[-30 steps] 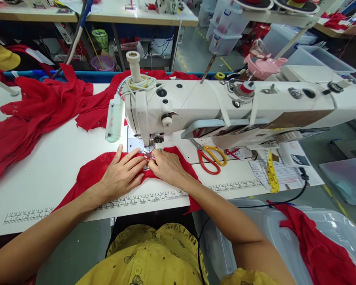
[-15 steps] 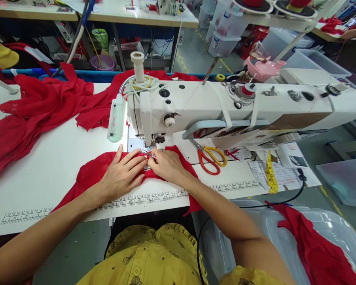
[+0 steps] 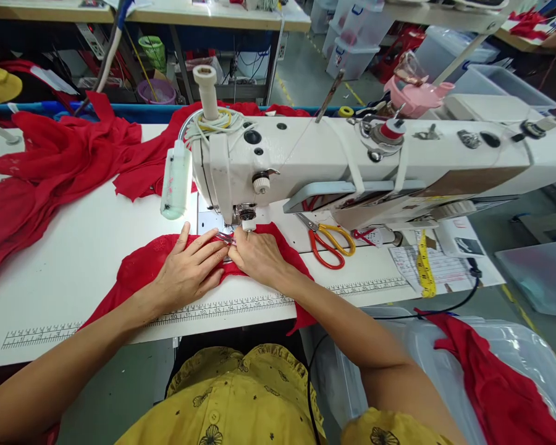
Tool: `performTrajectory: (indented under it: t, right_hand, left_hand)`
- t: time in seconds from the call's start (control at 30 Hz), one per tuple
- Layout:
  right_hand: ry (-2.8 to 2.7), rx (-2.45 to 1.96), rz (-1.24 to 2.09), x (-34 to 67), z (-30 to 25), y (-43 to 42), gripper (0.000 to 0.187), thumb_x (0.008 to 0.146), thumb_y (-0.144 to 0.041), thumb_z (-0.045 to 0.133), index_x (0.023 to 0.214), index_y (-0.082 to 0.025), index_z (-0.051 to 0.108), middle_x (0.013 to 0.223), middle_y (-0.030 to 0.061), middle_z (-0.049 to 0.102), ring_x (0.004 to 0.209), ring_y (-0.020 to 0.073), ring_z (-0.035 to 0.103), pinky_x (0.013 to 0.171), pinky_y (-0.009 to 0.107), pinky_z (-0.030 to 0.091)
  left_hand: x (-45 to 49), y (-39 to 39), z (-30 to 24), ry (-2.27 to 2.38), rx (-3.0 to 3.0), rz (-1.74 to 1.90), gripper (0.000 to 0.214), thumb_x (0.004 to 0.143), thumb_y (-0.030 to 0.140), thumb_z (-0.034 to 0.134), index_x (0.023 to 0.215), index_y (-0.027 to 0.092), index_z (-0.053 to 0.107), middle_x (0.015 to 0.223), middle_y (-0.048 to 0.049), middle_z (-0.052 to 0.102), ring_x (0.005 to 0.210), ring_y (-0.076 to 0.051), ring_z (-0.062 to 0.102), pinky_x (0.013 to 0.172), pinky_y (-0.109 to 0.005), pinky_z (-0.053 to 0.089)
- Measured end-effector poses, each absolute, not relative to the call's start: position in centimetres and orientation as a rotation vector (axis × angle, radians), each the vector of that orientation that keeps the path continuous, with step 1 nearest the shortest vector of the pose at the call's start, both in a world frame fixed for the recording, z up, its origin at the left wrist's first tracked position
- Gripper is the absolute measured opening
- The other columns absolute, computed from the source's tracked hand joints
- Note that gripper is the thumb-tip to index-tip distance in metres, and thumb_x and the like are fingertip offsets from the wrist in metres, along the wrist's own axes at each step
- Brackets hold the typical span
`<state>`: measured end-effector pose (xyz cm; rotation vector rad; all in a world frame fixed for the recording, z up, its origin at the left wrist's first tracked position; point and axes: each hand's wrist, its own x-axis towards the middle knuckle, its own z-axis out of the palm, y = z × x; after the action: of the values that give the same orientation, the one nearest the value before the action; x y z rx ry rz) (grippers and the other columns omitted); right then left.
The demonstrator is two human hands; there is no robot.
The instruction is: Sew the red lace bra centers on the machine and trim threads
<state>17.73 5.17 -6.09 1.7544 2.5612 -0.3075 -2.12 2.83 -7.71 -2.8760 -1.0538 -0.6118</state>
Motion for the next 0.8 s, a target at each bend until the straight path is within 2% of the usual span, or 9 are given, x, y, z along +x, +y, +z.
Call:
performTrajectory:
  t: [0.3,0.4,0.47,0.53,0.6,0.67,0.7,0.8]
  right_hand:
    - [2.551,1.854,-0.350,17.8,-6.4,5.2,0.022,0.099,-0.028,0.040,0.106,-0.015,0.057,0.090,0.0089,0.074,0.078,0.0242,0.068,0.062,0.031,0.033]
    - [2.557,1.866,-0.454,18.4,-5.4,5.2,0.022,0.102,-0.030,0.043,0.110,-0.017,0.058,0.091,0.0068,0.075,0.078,0.0216,0.068,0.062,0.030,0.033]
    - [2.554,1.884,-0.528,19.1,-4.5,4.7,0.022,0.103,-0.032,0.046,0.115,-0.018,0.059,0.092,0.0051,0.076,0.078,0.0201,0.068,0.064,0.029,0.035]
    - [2.557,1.898,-0.494,19.9,-3.7,3.9,0.024,0.103,-0.029,0.048,0.119,-0.017,0.059,0.095,0.0055,0.076,0.080,0.0201,0.068,0.066,0.029,0.037]
    - [2.597,1.870,-0.372,20.4,-3.3,3.0,0.026,0.101,-0.018,0.046,0.121,-0.016,0.061,0.104,0.0078,0.074,0.085,0.0206,0.068,0.065,0.029,0.039]
    - [2.696,1.780,-0.250,20.7,-3.5,2.3,0.035,0.096,-0.008,0.043,0.124,-0.017,0.062,0.113,0.0094,0.071,0.093,0.0208,0.065,0.063,0.028,0.040]
    - [2.759,1.715,-0.211,20.7,-3.8,2.1,0.040,0.094,-0.004,0.042,0.126,-0.019,0.062,0.118,0.0095,0.069,0.099,0.0210,0.064,0.061,0.027,0.040]
    - [2.905,1.555,-0.190,21.2,-5.1,2.0,0.048,0.089,-0.003,0.048,0.129,-0.023,0.063,0.129,0.0085,0.064,0.113,0.0230,0.057,0.056,0.025,0.041]
  left_hand:
    - [-2.1,2.8,-7.9,-1.037,-2.873,-0.591,0.035,0.100,0.028,0.048,0.128,0.012,0.063,0.130,-0.0106,0.068,0.137,-0.034,0.050,0.124,-0.070,0.004]
    - [-2.4,3.0,-7.5,-1.032,-2.897,-0.584,0.036,0.101,0.027,0.048,0.132,0.013,0.061,0.131,-0.0109,0.067,0.138,-0.035,0.049,0.123,-0.072,0.006]
    - [-2.6,2.8,-6.8,-1.041,-2.939,-0.560,0.036,0.101,0.027,0.048,0.132,0.014,0.060,0.131,-0.0107,0.067,0.139,-0.037,0.047,0.121,-0.075,0.011]
    - [-2.8,2.1,-6.0,-1.127,-3.000,-0.548,0.035,0.102,0.024,0.046,0.133,0.014,0.058,0.134,-0.0111,0.065,0.141,-0.037,0.044,0.120,-0.072,0.023]
    - [-2.9,1.0,-5.4,-1.334,-3.007,-0.632,0.037,0.102,0.021,0.041,0.137,0.014,0.054,0.137,-0.0129,0.061,0.141,-0.032,0.045,0.118,-0.061,0.037]
    - [-2.9,-0.2,-5.6,-1.544,-2.917,-0.756,0.040,0.103,0.021,0.039,0.141,0.013,0.048,0.140,-0.0154,0.058,0.140,-0.029,0.047,0.116,-0.052,0.044]
    - [-3.0,-0.7,-6.1,-1.608,-2.853,-0.784,0.041,0.103,0.022,0.039,0.143,0.013,0.046,0.140,-0.0169,0.056,0.140,-0.029,0.047,0.116,-0.053,0.044]
    - [-3.9,-1.3,-7.8,-1.631,-2.737,-0.677,0.045,0.103,0.029,0.044,0.144,0.011,0.044,0.145,-0.0217,0.051,0.144,-0.037,0.041,0.117,-0.065,0.036]
